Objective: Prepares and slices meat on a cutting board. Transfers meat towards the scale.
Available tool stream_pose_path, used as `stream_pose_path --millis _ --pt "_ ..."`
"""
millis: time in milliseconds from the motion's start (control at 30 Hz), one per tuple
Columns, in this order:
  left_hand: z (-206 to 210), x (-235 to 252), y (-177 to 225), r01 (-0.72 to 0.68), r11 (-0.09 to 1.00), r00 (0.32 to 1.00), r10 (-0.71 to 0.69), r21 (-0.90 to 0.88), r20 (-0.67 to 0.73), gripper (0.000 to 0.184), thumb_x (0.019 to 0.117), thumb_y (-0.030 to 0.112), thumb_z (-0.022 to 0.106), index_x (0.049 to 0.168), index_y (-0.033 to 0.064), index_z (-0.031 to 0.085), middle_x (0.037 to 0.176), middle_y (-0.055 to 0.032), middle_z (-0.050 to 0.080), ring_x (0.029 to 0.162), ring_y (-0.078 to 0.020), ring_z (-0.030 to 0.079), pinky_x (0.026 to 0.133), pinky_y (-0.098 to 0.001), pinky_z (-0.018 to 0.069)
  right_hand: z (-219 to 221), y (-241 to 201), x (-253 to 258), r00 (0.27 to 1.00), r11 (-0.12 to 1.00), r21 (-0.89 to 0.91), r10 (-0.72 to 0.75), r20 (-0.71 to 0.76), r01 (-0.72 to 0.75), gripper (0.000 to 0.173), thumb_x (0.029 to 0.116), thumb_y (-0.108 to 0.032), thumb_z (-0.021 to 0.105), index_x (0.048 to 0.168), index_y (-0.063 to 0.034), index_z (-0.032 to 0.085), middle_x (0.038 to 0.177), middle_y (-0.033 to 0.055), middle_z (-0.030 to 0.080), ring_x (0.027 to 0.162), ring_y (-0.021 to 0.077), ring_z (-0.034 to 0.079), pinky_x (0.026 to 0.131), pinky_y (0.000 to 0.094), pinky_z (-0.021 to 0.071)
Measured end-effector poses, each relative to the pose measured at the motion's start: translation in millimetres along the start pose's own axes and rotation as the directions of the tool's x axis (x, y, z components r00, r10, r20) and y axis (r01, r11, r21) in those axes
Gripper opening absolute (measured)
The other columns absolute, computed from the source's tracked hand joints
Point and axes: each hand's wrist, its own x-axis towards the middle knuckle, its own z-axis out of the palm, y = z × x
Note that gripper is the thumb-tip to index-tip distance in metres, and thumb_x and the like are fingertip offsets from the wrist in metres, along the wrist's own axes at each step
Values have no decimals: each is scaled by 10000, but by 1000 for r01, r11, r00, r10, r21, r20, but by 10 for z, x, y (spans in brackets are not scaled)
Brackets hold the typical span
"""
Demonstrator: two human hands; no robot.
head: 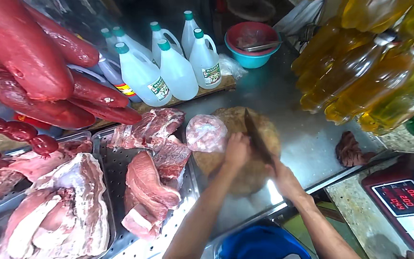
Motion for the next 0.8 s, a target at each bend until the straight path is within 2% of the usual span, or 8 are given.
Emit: stream_pose_path --millis 133,267,333,433,533,600,700,800 --pt "-32 21 93 116 992 993 -116 -58 -7 289 951 275 627 1168 109 720 1316 -131 611 1296 -292 545 1093 -407 462 -179 -62 -34 988 1000 -5 -16 -153 16 522 1083 -393 429 1554 -169 398 950 132 727 868 319 726 813 524 580" --pt "-95 -119 73 74 985 997 -75 -155 0 290 895 213 671 1165 116 716 1313 -130 599 1280 -287 545 1096 -393 458 -282 -259 -110 913 978 7 -193 -358 209 511 1073 -329 463 1517 -78 439 874 104 721 753 271 714 717 465 589" --pt "-88 -156 27 39 986 999 -41 -162 -8 272 881 178 667 1137 105 724 1288 -133 608 1263 -293 550 1086 -395 465 -192 -321 -102 917 973 1 -217 -336 231 502 1072 -328 466 1502 -69 449 883 111 722 754 274 716 716 466 592" --pt "-58 -153 -3 24 996 1000 -23 -89 7 238 922 172 621 1120 97 730 1276 -122 618 1270 -283 547 1098 -383 456 126 -217 -2 994 996 -35 -80 -68 78 519 1085 -370 426 1540 -121 397 1086 162 723 970 340 728 882 536 580" --pt "-76 -71 -3 44 998 999 -44 -37 6 239 940 198 609 1119 100 734 1279 -131 620 1275 -284 551 1097 -388 458 151 -82 -50 1000 1000 -5 -3 14 3 540 1087 -390 429 1567 -148 371 1062 165 726 964 344 725 884 540 572" --pt "-81 -76 3 100 994 995 -101 -43 -7 238 945 217 611 1115 107 737 1274 -133 624 1259 -283 565 1088 -402 461 86 -2 -130 1000 999 24 21 12 -21 540 1087 -398 438 1564 -152 385 1031 162 727 942 340 723 875 539 570" --pt "-123 -64 3 145 985 989 -146 -95 -5 240 954 238 627 1128 113 735 1285 -129 620 1275 -276 555 1124 -435 418 -59 -57 -159 995 1000 12 15 -97 -14 519 1088 -392 426 1549 -154 401 951 142 722 874 324 724 821 526 576" --pt "-180 -147 -37 128 981 991 -133 -146 -25 246 935 208 644 1140 104 730 1283 -143 621 1260 -284 565 1121 -413 429 -189 -223 -189 958 994 22 -101 -270 111 508 1081 -360 444 1526 -116 430 885 113 714 778 286 715 743 483 585"
